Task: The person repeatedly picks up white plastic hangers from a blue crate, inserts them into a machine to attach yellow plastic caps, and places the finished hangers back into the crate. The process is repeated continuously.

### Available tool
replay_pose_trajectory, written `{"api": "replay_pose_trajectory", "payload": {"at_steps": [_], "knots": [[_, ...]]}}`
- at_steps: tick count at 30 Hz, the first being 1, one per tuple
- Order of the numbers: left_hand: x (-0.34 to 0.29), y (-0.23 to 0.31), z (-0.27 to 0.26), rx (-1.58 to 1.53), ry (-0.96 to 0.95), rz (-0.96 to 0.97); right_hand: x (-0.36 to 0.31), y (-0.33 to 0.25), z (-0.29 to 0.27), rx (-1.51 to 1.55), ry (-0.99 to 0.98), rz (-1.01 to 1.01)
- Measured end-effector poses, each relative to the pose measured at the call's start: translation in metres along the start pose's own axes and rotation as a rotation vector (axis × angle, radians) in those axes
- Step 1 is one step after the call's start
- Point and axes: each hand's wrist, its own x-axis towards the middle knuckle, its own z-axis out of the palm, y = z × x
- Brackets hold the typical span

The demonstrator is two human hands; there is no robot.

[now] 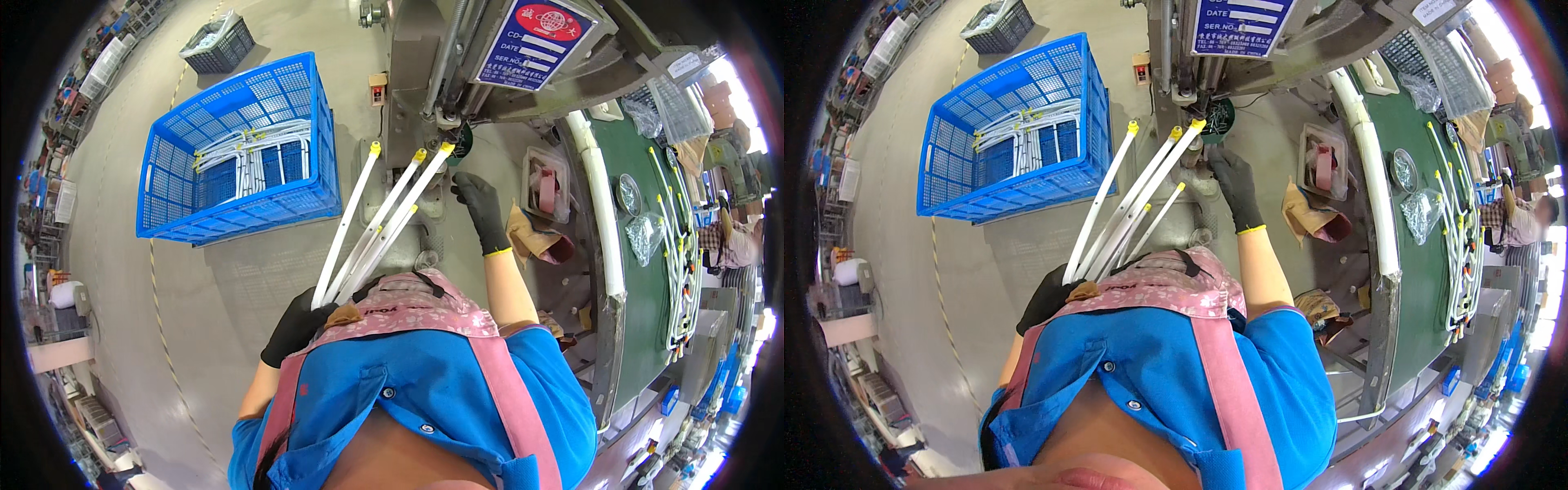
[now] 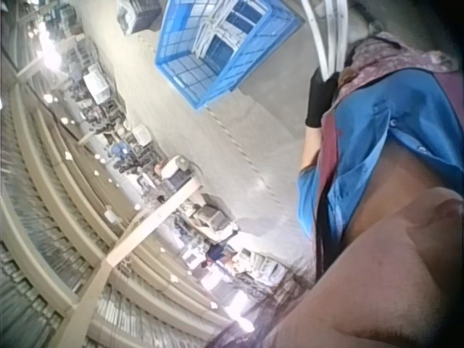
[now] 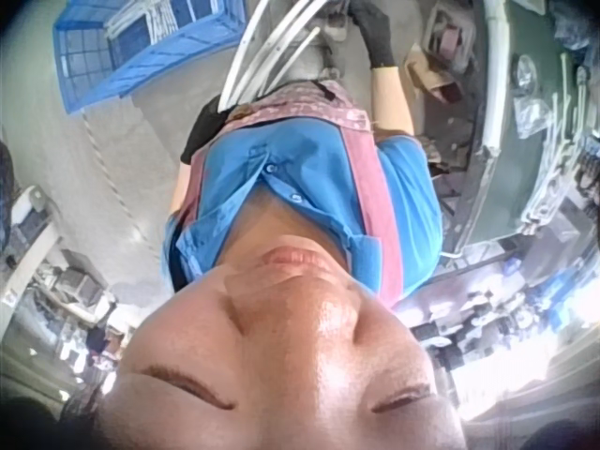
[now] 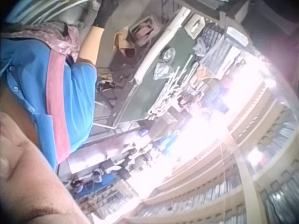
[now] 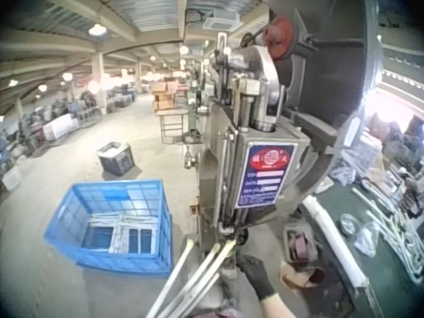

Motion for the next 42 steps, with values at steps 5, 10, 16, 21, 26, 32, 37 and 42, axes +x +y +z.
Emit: {"api": "replay_pose_trajectory", "payload": {"at_steps": [5,10,16,21,26,32,37,42], "knots": [[-0.011,0.015,0.011,-0.023,0.096,0.026,-0.017,0.020,-0.004,0.044,-0.034,0.057],[-0.027,0.028,0.021,-0.143,0.191,0.094,-0.023,0.041,-0.007,-0.129,-0.127,-0.195],[-0.035,0.020,0.028,-0.097,0.254,0.173,-0.018,0.049,-0.005,-0.228,-0.316,-0.331],[-0.035,0.032,0.075,-0.251,0.398,0.307,-0.005,0.054,-0.008,-0.373,-0.423,-0.801],[-0.034,0.058,0.120,-0.390,0.701,0.347,-0.003,0.058,-0.030,-0.252,-0.750,-0.366],[-0.035,0.068,0.142,-0.457,0.793,0.573,-0.041,0.050,-0.038,-0.107,-1.014,0.104],[-0.089,0.073,0.194,-0.716,0.809,0.849,-0.090,0.014,0.035,-0.012,-1.412,0.134],[-0.168,0.076,0.248,-0.752,1.096,0.790,-0.147,0.022,0.062,-0.115,-2.046,0.331]]}}
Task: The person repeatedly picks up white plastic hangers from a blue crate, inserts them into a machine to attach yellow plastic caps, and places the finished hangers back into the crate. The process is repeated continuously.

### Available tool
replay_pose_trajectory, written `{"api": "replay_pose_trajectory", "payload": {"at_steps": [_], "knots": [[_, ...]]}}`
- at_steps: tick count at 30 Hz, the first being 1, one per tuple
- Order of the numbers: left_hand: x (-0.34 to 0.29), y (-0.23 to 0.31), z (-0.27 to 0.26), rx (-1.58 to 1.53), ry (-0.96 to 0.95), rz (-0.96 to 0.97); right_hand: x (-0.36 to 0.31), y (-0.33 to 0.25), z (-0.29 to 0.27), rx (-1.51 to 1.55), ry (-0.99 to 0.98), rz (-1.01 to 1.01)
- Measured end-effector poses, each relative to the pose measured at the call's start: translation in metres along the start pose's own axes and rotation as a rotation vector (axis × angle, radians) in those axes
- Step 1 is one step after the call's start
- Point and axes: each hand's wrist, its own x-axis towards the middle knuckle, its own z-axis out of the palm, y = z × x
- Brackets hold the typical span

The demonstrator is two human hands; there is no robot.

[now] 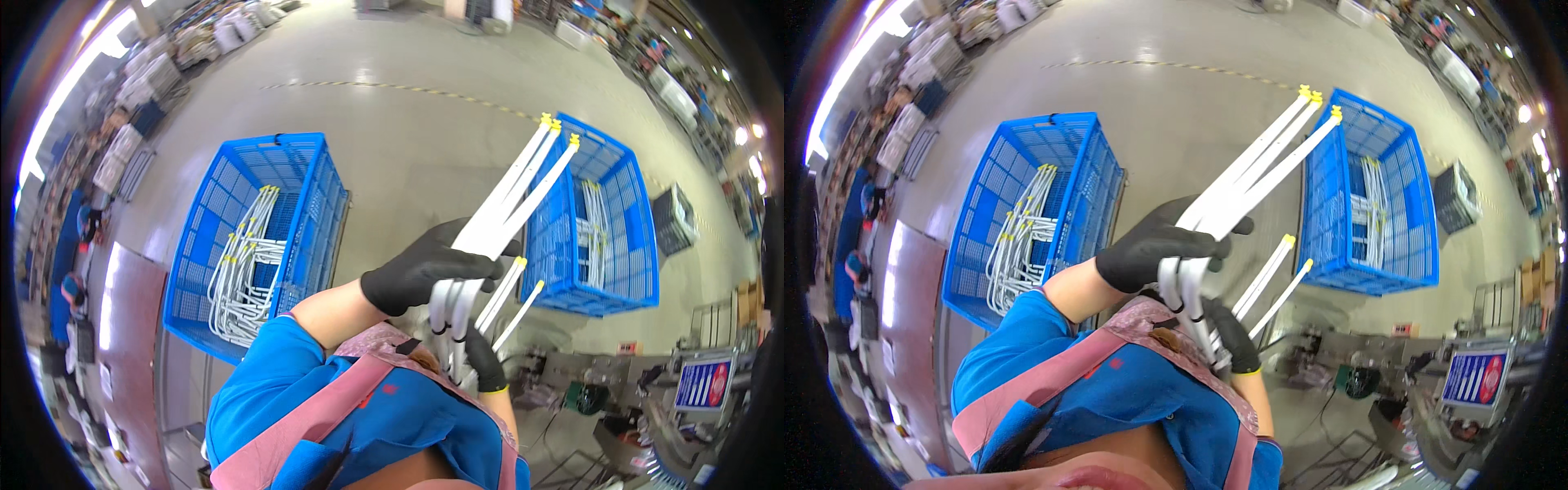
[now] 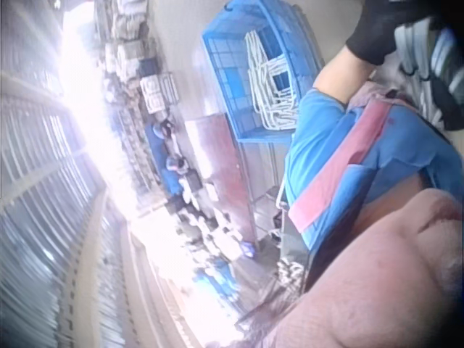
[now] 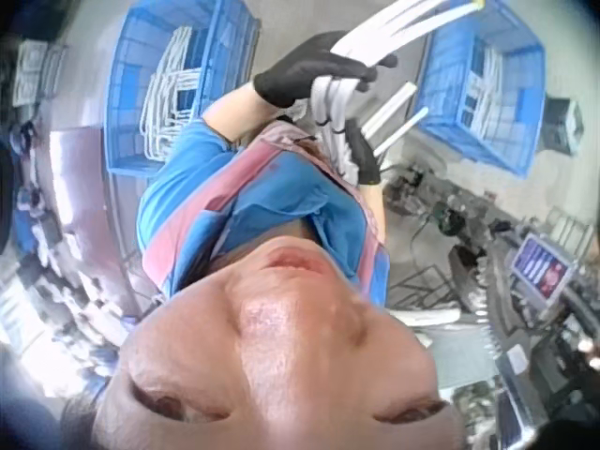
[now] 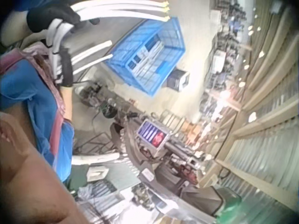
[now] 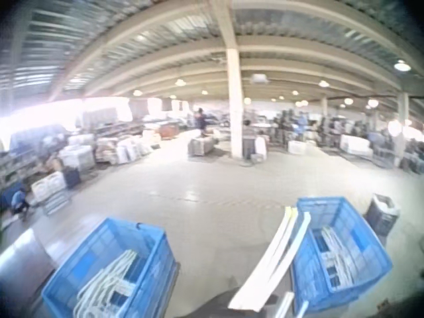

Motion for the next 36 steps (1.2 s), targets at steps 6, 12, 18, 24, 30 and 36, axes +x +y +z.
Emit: {"api": "replay_pose_trajectory", "payload": {"at_steps": [6,12,18,24,30,36], "knots": [[-0.072,0.048,-0.046,0.027,0.199,0.118,0.033,0.002,0.069,0.040,-0.371,0.139],[-0.166,0.072,-0.160,0.727,0.394,0.668,0.080,-0.034,0.160,-0.312,-0.567,0.221],[-0.338,0.128,-0.265,-0.340,0.547,0.682,0.180,-0.024,0.289,-0.804,-0.763,-0.171],[-0.476,0.135,-0.352,-0.480,0.913,0.746,0.261,0.003,0.394,-0.940,-0.874,-0.212],[-0.541,0.059,-0.427,-0.337,1.311,0.699,0.292,0.055,0.432,-1.071,-1.026,-0.039],[-0.544,0.036,-0.502,0.497,1.497,0.349,0.323,0.053,0.444,-1.238,-0.907,0.009]]}}
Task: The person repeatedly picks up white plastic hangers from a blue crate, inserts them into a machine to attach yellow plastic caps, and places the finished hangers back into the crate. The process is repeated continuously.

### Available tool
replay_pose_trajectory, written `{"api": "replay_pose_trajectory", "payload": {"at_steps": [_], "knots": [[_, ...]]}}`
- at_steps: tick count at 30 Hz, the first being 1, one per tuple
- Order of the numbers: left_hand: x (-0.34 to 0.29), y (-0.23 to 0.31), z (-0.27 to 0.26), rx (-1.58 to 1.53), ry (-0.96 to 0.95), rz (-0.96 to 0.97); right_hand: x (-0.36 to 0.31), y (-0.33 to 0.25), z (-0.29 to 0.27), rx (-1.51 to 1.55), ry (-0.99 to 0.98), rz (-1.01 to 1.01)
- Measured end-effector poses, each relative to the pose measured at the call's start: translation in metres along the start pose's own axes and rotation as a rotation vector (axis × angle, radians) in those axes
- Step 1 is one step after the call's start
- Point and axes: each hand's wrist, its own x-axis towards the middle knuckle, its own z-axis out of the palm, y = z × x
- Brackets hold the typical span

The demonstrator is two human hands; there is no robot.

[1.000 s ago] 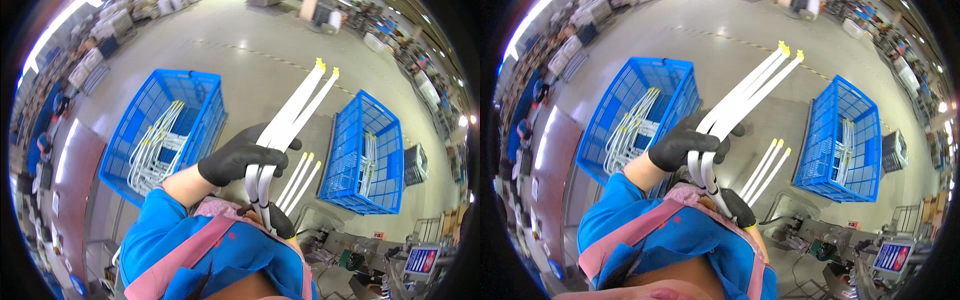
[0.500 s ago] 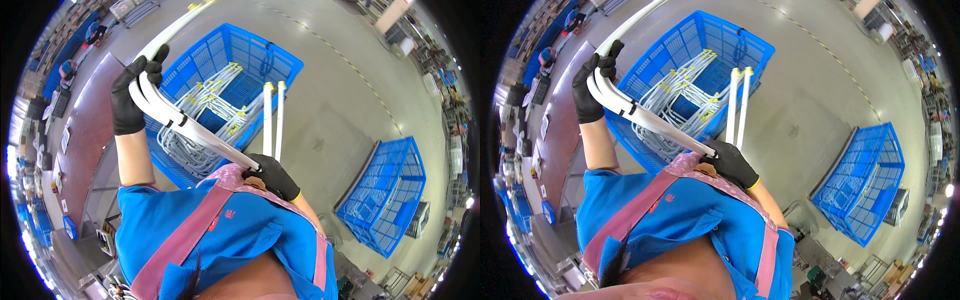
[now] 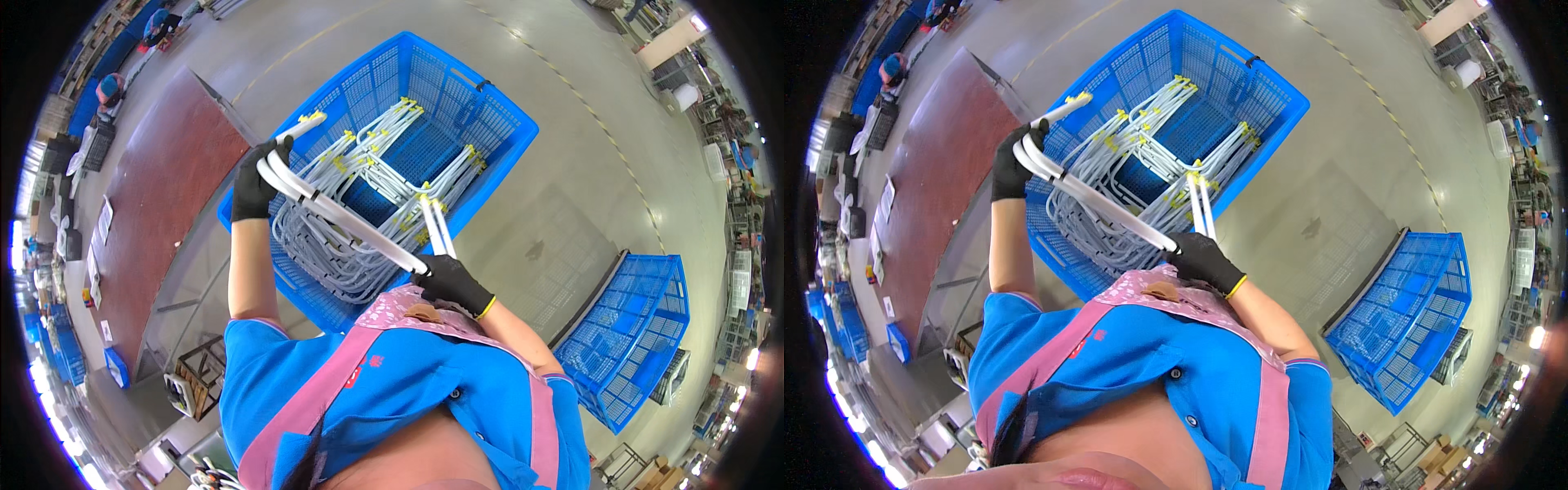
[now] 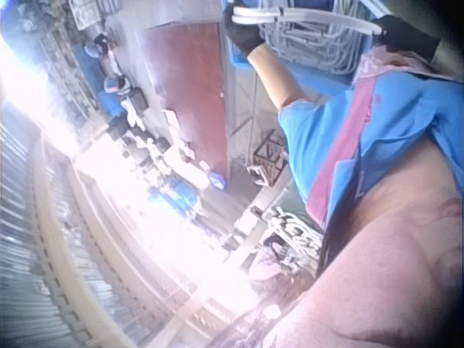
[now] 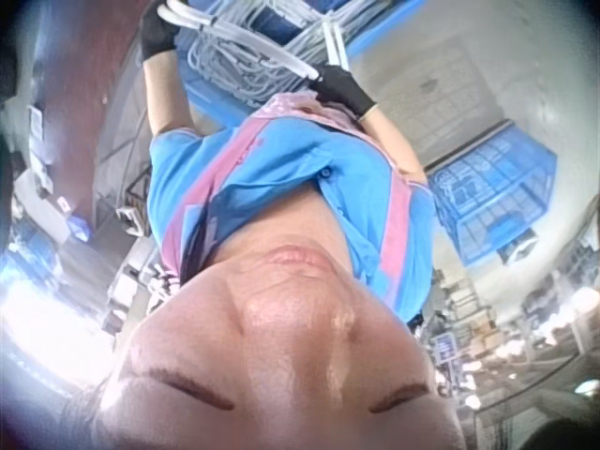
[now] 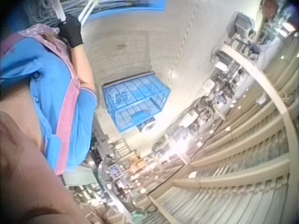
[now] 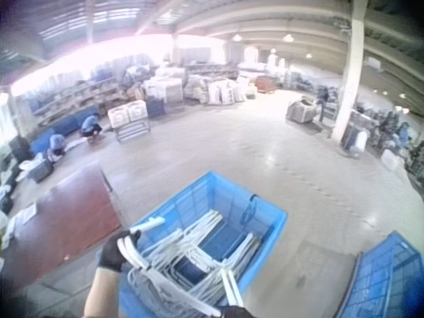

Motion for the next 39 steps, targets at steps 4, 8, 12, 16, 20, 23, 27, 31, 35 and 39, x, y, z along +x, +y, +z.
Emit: {"api": "replay_pose_trajectory", "payload": {"at_steps": [4,8,12,16,20,23,27,31,35,39], "knots": [[0.093,-0.038,0.011,-0.417,-0.059,-0.107,0.036,-0.005,-0.032,-0.318,0.476,-0.170],[0.138,-0.133,0.036,0.475,0.226,-0.372,0.046,0.025,-0.075,-0.454,0.574,-0.120],[0.063,-0.281,0.086,0.501,-0.557,-0.278,-0.008,0.100,-0.054,-0.461,0.659,0.080],[-0.084,-0.335,0.152,0.590,-1.063,-0.279,-0.107,0.180,0.013,-0.366,0.600,0.362],[-0.169,-0.299,0.216,0.689,-1.303,-0.515,-0.206,0.219,0.071,-0.072,0.452,0.730],[-0.177,-0.297,0.250,0.661,-1.630,0.044,-0.266,0.243,0.099,0.143,0.420,0.918],[-0.141,-0.337,0.316,0.903,-1.807,0.948,-0.321,0.291,0.122,0.260,0.523,1.011],[-0.105,-0.323,0.409,0.804,-1.283,-0.308,-0.375,0.338,0.120,0.299,0.848,1.039],[-0.122,-0.244,0.521,0.493,-1.416,0.049,-0.444,0.361,0.112,0.434,1.094,1.055],[-0.182,-0.182,0.630,0.468,-1.474,-0.350,-0.497,0.381,0.116,0.617,1.210,1.056]]}}
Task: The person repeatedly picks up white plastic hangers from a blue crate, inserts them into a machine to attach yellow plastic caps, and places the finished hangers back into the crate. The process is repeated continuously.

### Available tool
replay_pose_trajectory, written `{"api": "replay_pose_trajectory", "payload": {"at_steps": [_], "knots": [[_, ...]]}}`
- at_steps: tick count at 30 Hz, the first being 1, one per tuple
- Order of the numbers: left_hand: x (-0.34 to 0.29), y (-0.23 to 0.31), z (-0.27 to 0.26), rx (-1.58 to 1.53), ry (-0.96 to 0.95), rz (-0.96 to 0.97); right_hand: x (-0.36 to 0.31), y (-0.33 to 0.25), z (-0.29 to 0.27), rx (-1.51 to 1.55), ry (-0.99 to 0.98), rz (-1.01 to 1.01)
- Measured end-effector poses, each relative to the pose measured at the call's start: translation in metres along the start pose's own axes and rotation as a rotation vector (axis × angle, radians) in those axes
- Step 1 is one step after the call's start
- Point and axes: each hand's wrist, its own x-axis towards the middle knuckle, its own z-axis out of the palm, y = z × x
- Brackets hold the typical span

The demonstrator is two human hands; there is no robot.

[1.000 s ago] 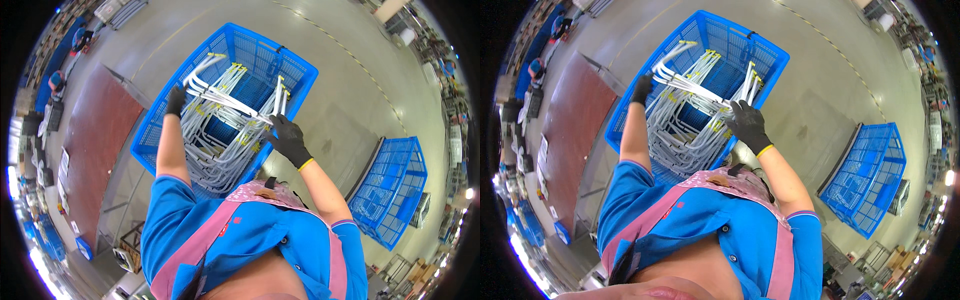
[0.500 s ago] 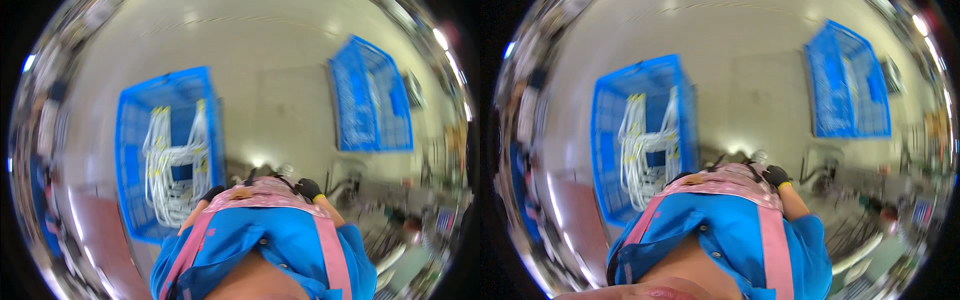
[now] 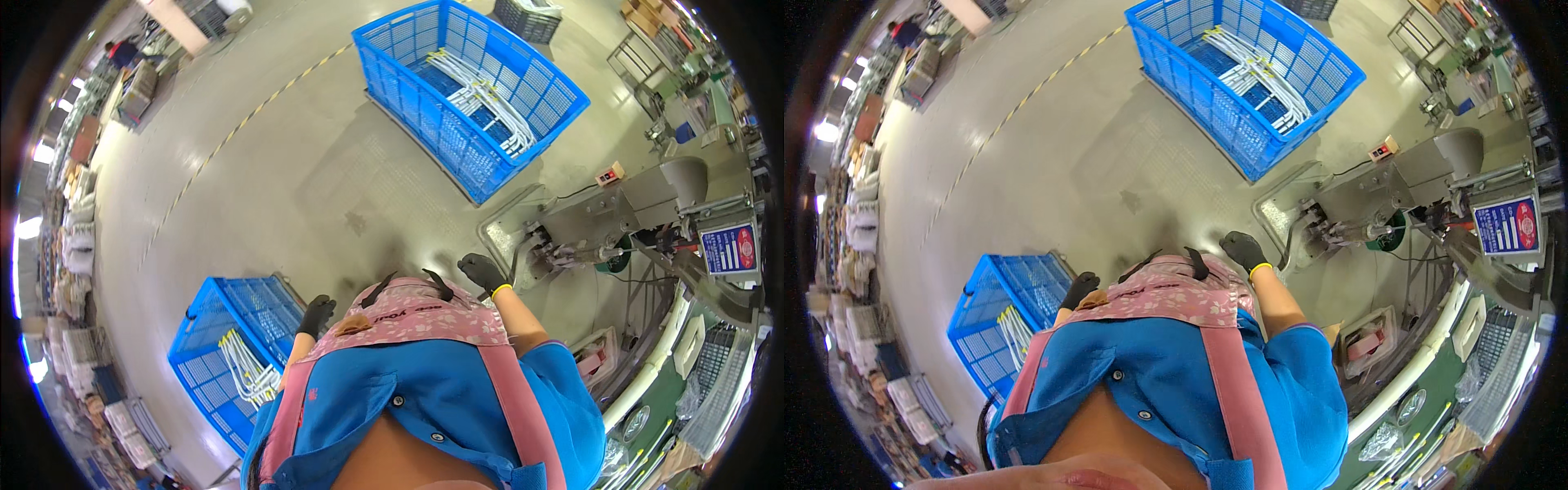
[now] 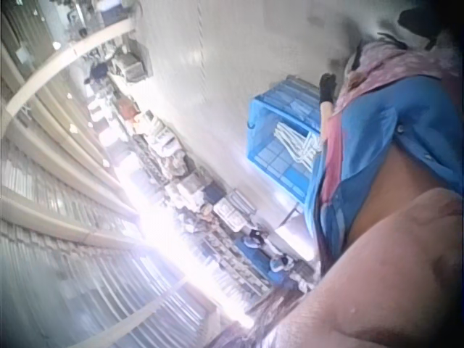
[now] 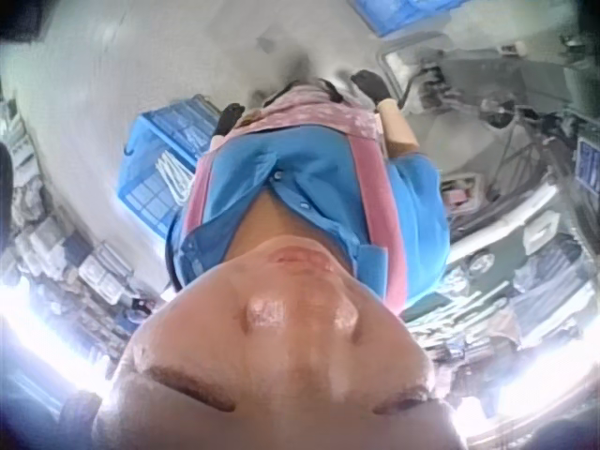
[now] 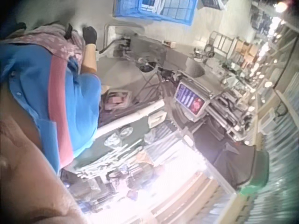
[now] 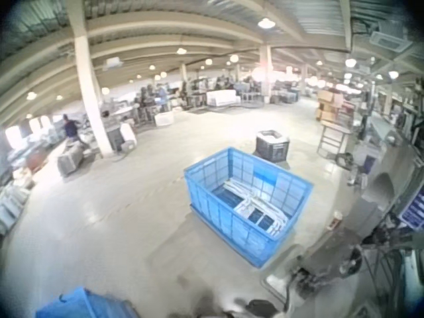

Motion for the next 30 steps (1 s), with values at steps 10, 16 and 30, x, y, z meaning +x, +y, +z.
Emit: {"api": "replay_pose_trajectory", "payload": {"at_steps": [10,16,30], "knots": [[0.198,0.169,0.081,0.487,-0.391,-0.081,0.058,0.053,-0.048,0.424,0.229,0.149],[0.349,0.302,0.176,0.790,-0.542,0.403,0.154,0.090,-0.130,0.544,0.469,0.320],[0.643,0.399,0.475,0.949,-0.968,0.365,0.348,0.209,-0.247,0.322,0.659,1.068]]}}
